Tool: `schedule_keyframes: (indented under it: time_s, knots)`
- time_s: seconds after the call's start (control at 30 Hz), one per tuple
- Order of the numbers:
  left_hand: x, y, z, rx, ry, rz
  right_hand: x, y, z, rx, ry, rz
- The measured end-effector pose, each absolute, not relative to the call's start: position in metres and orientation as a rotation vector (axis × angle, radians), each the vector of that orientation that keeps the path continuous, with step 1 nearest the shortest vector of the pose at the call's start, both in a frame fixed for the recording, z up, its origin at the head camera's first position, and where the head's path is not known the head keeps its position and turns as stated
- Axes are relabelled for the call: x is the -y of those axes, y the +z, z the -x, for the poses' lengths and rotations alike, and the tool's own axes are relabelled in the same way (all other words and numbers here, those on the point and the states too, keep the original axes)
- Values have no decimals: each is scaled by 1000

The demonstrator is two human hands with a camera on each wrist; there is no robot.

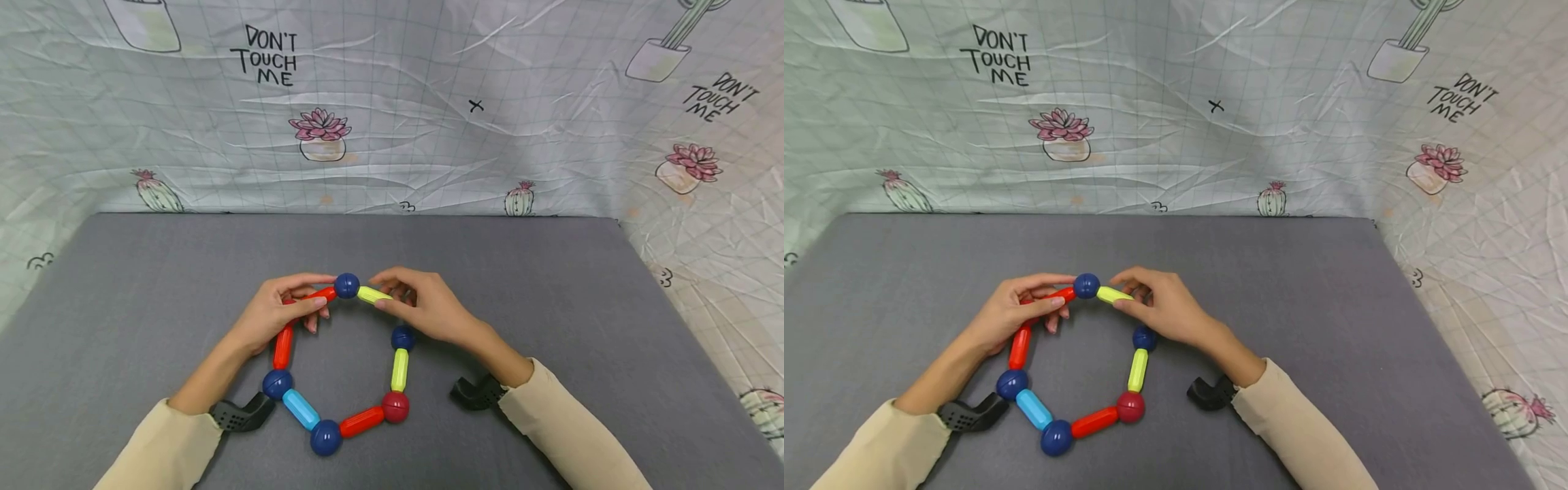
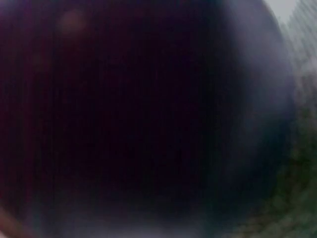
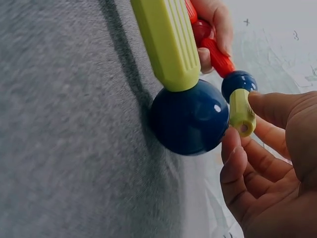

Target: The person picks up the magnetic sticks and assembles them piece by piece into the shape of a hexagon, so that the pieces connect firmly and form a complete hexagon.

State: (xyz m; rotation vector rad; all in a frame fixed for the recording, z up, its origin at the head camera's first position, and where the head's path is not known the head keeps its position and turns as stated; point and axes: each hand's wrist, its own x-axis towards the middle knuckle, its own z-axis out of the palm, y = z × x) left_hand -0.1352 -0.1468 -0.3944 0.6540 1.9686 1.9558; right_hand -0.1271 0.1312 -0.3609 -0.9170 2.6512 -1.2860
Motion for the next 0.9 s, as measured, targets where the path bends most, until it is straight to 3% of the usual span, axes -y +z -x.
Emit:
schedule_keyframes:
  time_s: [0.47,0.9]
  knots:
    - [146,-398,137,-1997,1990,-704,-150,-363,98,-2694,-905,779]
    - [147,-398,136,-1991,1977,-685,-157,-359,96,-2742,-1057,755]
